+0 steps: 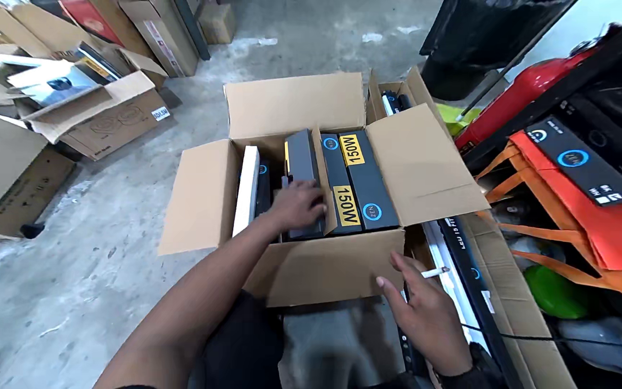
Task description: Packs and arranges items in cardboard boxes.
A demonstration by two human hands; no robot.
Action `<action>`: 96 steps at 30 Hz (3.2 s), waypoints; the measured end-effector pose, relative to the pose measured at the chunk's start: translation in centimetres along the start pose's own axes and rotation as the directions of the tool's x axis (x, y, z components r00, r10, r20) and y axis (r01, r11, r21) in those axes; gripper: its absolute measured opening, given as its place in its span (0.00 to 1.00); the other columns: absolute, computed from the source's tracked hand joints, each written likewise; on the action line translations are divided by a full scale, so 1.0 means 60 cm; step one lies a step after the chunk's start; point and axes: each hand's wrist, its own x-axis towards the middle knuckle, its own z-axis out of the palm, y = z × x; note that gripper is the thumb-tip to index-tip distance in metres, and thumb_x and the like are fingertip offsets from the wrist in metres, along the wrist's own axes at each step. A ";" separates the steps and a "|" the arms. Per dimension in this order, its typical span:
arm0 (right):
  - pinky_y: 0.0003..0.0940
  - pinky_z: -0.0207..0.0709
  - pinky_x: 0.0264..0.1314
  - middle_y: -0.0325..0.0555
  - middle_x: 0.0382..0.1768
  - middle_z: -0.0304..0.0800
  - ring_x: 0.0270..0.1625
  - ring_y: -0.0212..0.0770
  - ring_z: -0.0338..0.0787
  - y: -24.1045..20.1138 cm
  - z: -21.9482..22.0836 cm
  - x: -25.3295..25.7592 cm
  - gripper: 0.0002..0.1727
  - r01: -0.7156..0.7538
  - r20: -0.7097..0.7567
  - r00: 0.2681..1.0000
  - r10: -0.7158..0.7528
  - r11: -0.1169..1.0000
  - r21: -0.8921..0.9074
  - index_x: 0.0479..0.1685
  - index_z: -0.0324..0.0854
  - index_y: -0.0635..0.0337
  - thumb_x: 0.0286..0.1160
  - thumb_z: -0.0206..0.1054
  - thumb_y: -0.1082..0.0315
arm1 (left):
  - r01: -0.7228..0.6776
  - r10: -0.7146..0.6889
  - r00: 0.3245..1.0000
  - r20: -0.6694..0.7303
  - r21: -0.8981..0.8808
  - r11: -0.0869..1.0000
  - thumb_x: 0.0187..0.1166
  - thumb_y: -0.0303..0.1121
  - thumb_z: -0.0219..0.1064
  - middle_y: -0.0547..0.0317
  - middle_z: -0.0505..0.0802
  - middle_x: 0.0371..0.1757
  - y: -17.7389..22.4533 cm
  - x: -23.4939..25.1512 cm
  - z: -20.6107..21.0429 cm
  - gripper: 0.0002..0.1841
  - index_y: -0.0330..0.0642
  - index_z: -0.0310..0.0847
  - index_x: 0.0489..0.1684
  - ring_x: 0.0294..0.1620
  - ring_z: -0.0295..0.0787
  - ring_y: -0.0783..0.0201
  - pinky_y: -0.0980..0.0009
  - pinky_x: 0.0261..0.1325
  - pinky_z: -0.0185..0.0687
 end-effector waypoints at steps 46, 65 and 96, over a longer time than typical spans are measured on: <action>0.40 0.87 0.61 0.58 0.62 0.88 0.57 0.43 0.92 -0.075 0.186 0.107 0.28 -0.215 0.002 0.973 0.232 0.896 0.389 0.79 0.74 0.67 0.81 0.67 0.65 | 0.460 -0.464 0.880 -0.100 -0.058 0.886 0.79 0.63 0.54 0.39 0.63 0.91 -0.074 0.044 0.050 0.34 0.48 0.84 0.71 0.95 0.41 0.35 0.27 0.86 0.40; 0.55 0.79 0.73 0.52 0.71 0.87 0.72 0.52 0.87 -0.114 0.255 0.185 0.21 0.195 0.085 0.978 -0.189 0.979 -0.060 0.63 0.89 0.59 0.77 0.68 0.56 | 0.158 -0.388 0.901 0.193 -0.980 -0.121 0.83 0.57 0.63 0.51 0.88 0.41 -0.146 0.013 0.020 0.27 0.40 0.79 0.60 0.38 0.86 0.61 0.62 0.43 0.85; 0.43 0.88 0.55 0.56 0.56 0.91 0.51 0.43 0.93 -0.059 0.202 0.178 0.18 -0.372 -0.120 0.880 0.460 0.823 0.429 0.66 0.84 0.67 0.80 0.64 0.73 | 0.474 -0.538 0.824 -0.176 -0.307 0.825 0.62 0.67 0.68 0.40 0.45 0.96 -0.037 0.091 0.064 0.50 0.63 0.57 0.91 0.93 0.44 0.33 0.28 0.82 0.51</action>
